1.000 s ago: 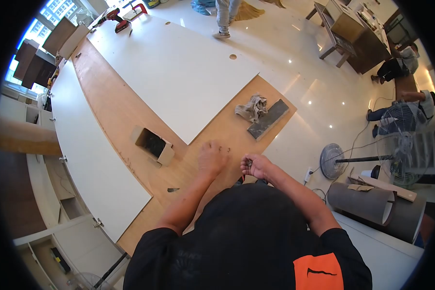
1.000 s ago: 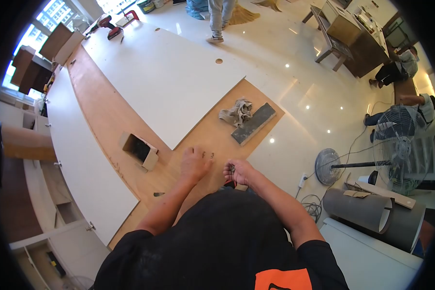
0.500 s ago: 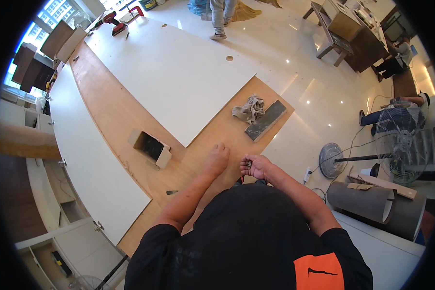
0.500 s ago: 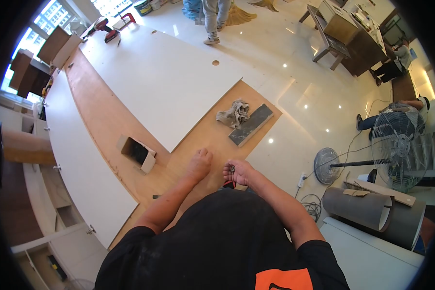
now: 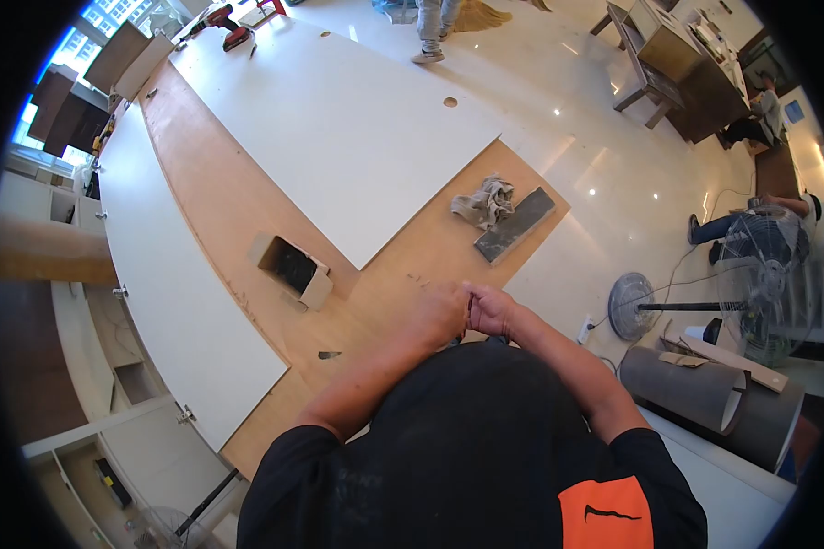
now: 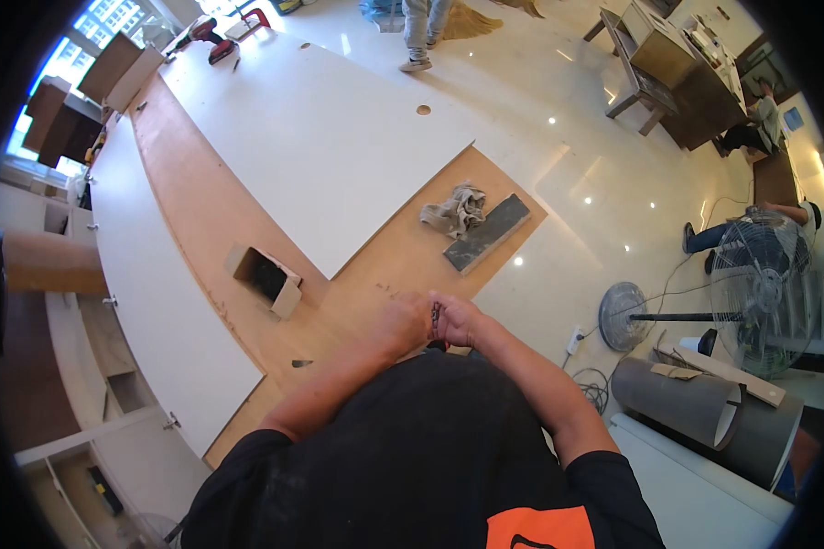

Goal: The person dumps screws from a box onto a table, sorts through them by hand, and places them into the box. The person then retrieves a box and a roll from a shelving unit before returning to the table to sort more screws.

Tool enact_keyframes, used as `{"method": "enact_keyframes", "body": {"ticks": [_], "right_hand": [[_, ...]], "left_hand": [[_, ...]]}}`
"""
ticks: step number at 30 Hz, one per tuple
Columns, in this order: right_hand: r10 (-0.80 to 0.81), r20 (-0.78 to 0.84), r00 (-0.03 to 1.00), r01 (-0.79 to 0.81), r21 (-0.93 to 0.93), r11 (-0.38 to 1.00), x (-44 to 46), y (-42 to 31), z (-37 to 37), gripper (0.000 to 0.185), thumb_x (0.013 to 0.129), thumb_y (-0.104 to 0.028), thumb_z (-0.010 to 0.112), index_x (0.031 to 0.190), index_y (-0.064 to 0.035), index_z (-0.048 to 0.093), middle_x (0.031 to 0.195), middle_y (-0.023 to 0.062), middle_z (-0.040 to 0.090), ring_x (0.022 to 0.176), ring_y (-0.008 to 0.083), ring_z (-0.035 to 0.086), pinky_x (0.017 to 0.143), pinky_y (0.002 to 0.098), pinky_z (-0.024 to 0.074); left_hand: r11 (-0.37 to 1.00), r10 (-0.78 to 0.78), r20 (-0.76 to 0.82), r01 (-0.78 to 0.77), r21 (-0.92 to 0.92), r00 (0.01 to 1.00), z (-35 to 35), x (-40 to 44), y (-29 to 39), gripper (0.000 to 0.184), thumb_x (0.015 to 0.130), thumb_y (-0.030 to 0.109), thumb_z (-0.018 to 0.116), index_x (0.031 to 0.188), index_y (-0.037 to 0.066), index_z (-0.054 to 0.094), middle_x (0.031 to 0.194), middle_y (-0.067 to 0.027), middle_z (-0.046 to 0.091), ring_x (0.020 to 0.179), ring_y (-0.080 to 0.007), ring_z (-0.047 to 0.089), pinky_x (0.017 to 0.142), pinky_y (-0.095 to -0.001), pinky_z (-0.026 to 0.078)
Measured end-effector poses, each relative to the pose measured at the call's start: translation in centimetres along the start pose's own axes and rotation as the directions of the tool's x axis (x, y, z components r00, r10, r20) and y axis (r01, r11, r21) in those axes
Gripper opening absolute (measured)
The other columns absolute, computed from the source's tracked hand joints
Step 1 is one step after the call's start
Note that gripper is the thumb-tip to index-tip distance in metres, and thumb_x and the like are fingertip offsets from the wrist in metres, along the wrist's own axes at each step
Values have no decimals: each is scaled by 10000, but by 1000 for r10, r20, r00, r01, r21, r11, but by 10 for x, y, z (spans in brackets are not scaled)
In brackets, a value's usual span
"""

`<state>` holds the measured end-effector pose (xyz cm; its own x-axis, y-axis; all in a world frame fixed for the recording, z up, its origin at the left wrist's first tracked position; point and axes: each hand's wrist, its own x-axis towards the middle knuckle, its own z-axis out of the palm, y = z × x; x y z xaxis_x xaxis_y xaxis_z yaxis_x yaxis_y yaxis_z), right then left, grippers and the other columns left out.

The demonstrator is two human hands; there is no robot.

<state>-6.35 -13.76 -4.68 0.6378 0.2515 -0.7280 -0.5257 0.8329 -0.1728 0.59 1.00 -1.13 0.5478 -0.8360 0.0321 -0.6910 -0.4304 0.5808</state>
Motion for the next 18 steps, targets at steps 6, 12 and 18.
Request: {"method": "enact_keyframes", "body": {"ticks": [6,12,18], "right_hand": [[-7,-174,985,-59,-371,927,2,-1,-10,238,1019,-323,559,939,-110,628,783,18,620,665,167,612,590,329,508],[-164,-193,967,51,-487,872,4,-3,-3,224,999,-318,582,888,-125,604,717,-16,565,588,121,548,512,277,445],[-113,-200,973,21,-414,910,4,-1,-9,204,1023,-278,539,914,-119,607,762,0,615,642,145,617,574,322,528]], "left_hand": [[968,-187,-80,170,-184,979,1,-10,-37,187,858,135,658,998,22,608,1026,-181,639,954,-409,622,814,-499,518],[979,-18,-162,50,198,987,-21,-12,-60,180,840,122,658,985,25,611,1095,-148,601,999,-347,610,800,-433,530],[936,260,-19,-247,249,965,-8,-19,-76,133,802,48,584,929,23,612,967,-135,569,899,-317,585,784,-399,520]]}}
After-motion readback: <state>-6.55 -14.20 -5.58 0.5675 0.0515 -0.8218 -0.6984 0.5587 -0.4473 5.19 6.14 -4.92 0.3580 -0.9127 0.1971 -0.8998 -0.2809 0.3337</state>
